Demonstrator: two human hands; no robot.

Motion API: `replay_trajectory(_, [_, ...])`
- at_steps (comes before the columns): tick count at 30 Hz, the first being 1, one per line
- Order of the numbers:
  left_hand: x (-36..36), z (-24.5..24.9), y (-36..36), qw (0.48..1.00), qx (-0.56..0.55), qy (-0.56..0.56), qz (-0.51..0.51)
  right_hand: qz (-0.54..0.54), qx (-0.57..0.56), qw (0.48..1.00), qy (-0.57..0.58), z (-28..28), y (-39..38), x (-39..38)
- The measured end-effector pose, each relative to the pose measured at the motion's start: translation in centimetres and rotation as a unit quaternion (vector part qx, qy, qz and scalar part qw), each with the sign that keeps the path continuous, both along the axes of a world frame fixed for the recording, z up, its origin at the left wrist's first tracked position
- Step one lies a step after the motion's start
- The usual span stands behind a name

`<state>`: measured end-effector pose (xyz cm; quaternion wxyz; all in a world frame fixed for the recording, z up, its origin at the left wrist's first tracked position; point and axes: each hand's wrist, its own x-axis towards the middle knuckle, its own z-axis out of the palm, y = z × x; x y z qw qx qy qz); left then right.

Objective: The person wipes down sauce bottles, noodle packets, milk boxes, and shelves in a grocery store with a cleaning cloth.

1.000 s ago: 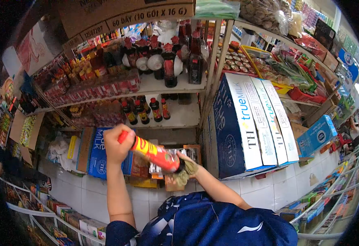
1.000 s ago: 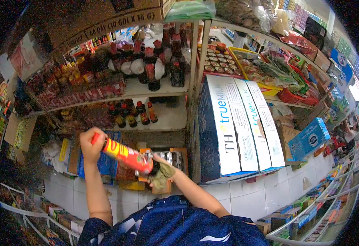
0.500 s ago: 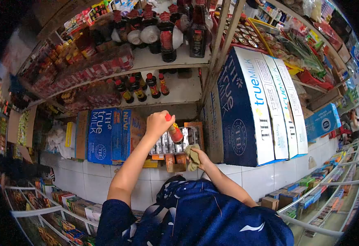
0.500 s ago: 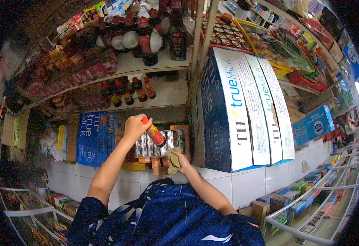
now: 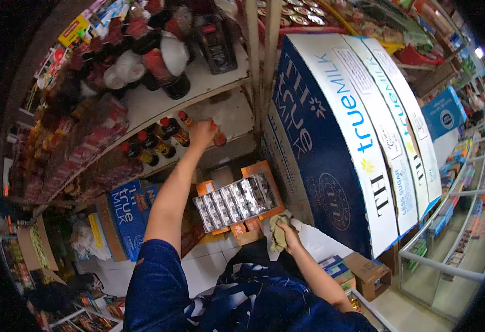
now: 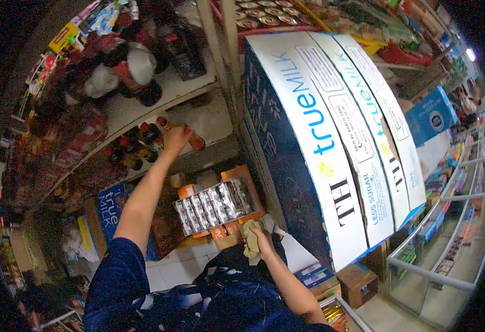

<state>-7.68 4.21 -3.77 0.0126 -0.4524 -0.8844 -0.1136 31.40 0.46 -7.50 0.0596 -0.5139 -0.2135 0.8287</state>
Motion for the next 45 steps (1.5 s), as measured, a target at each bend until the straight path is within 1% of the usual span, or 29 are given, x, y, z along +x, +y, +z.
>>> replay_trajectory(1, [-0.9,-1.1,0.8,0.999,0.026,0.032,-0.012,-0.019,0.018,0.999,-0.04,0.0,0.0,0.5])
replay_trajectory(2, [-1.7,-2.1,1.5,0.996,0.052,0.063,-0.024,-0.026,0.012,0.999,-0.046,-0.2,0.0,1.0])
replay_trajectory(3, [-2.3,-2.8,2.3,0.997,0.046,0.056,-0.03,-0.046,0.013,0.998,-0.041,-0.4,-0.1,1.5])
replay_trajectory(5, [-3.7,-3.7,3.8,0.998,-0.06,0.024,0.024,-0.098,0.019,0.995,-0.025,-1.2,-0.4,2.2])
replay_trajectory(6, [-4.7,-4.6,4.3,0.998,-0.062,0.021,0.02,-0.102,0.017,0.994,-0.028,-1.1,-0.6,2.2])
replay_trajectory(8, [-6.4,-6.7,4.9,0.998,-0.045,0.013,-0.031,-0.11,0.017,0.993,-0.041,-0.6,-0.5,2.1])
replay_trajectory(9, [-6.5,-6.8,5.3,0.999,-0.044,0.01,-0.03,-0.12,0.021,0.992,-0.038,-0.7,-0.5,1.9])
replay_trajectory(11, [-6.8,-7.1,5.8,0.997,-0.051,0.049,-0.037,-0.121,0.022,0.992,-0.04,-0.7,-0.5,1.7])
replay_trajectory(12, [-6.8,-6.9,6.0,0.997,-0.053,0.048,-0.037,-0.124,0.021,0.991,-0.039,-0.5,-0.5,1.4])
replay_trajectory(14, [-6.4,-6.1,6.6,0.999,-0.026,0.005,0.024,-0.101,0.01,0.994,-0.044,-0.5,-0.4,1.0])
replay_trajectory(18, [-6.4,-5.4,8.0,0.998,-0.061,0.009,0.033,-0.099,0.007,0.994,-0.042,-0.7,0.2,0.2])
replay_trajectory(20, [-7.4,-5.9,8.5,0.993,-0.103,-0.047,0.018,-0.098,0.0,0.995,-0.032,-1.2,0.3,0.1])
replay_trajectory(21, [-7.7,-5.9,8.2,0.994,-0.101,-0.047,0.022,-0.105,-0.004,0.994,-0.027,-1.7,0.3,0.0])
replay_trajectory(23, [-8.5,-6.0,7.1,0.996,-0.054,-0.037,-0.059,-0.109,-0.007,0.994,-0.023,-2.4,0.1,0.4])
replay_trajectory(24, [-9.3,-6.5,6.4,0.996,-0.051,-0.038,-0.056,-0.105,0.013,0.994,-0.024,-1.7,0.0,0.2])
replay_trajectory(26, [-10.9,-6.9,5.0,0.998,-0.048,-0.038,-0.034,-0.098,0.037,0.994,-0.021,-1.1,0.3,-0.2])
replay_trajectory(28, [-12.2,-7.3,3.0,0.998,-0.049,-0.039,0.011,-0.094,-0.007,0.994,-0.046,-1.0,0.1,-0.2])
replay_trajectory(30, [-13.0,-7.6,1.7,0.997,-0.045,-0.045,0.044,-0.076,-0.019,0.996,-0.052,-1.0,0.1,-0.1])
replay_trajectory(32, [-13.3,-7.9,1.0,0.995,-0.044,-0.061,0.068,-0.075,-0.003,0.997,-0.035,-3.3,-0.3,0.7])
replay_trajectory(33, [-13.3,-7.9,0.9,0.994,-0.046,-0.073,0.074,-0.08,-0.006,0.996,-0.027,-1.5,-0.1,-0.2])
replay_trajectory(34, [-13.0,-7.9,0.8,0.992,-0.051,-0.091,0.077,-0.068,-0.015,0.996,-0.049,-1.2,0.1,-0.5])
replay_trajectory(37, [-11.1,-7.6,0.6,0.98,-0.069,-0.172,0.077,-0.085,-0.018,0.995,-0.045,0.5,0.2,-1.6])
replay_trajectory(39, [-9.0,-7.5,-0.2,0.966,-0.074,-0.234,0.075,-0.029,-0.006,0.999,-0.042,1.3,0.4,-2.2])
replay_trajectory(40, [-10.0,-12.2,-0.8,0.979,-0.087,-0.173,0.059,-0.035,0.002,0.999,-0.034,0.9,0.3,-2.2])
replay_trajectory(42, [-9.9,-15.5,-1.6,0.992,-0.035,-0.111,0.039,-0.04,0.075,0.996,-0.009,-0.3,-0.2,-2.4])
replay_trajectory(43, [-8.4,-14.3,-2.2,0.992,0.03,-0.114,0.036,-0.012,0.111,0.993,-0.026,0.5,0.1,-2.6])
replay_trajectory(44, [-9.0,-16.6,-3.4,0.993,0.036,-0.111,0.029,-0.019,0.118,0.993,-0.023,0.1,0.1,-2.6])
replay_trajectory(45, [-8.3,-15.4,-3.8,0.989,0.052,-0.136,0.042,0.011,0.153,0.988,-0.002,-0.8,0.0,-2.3])
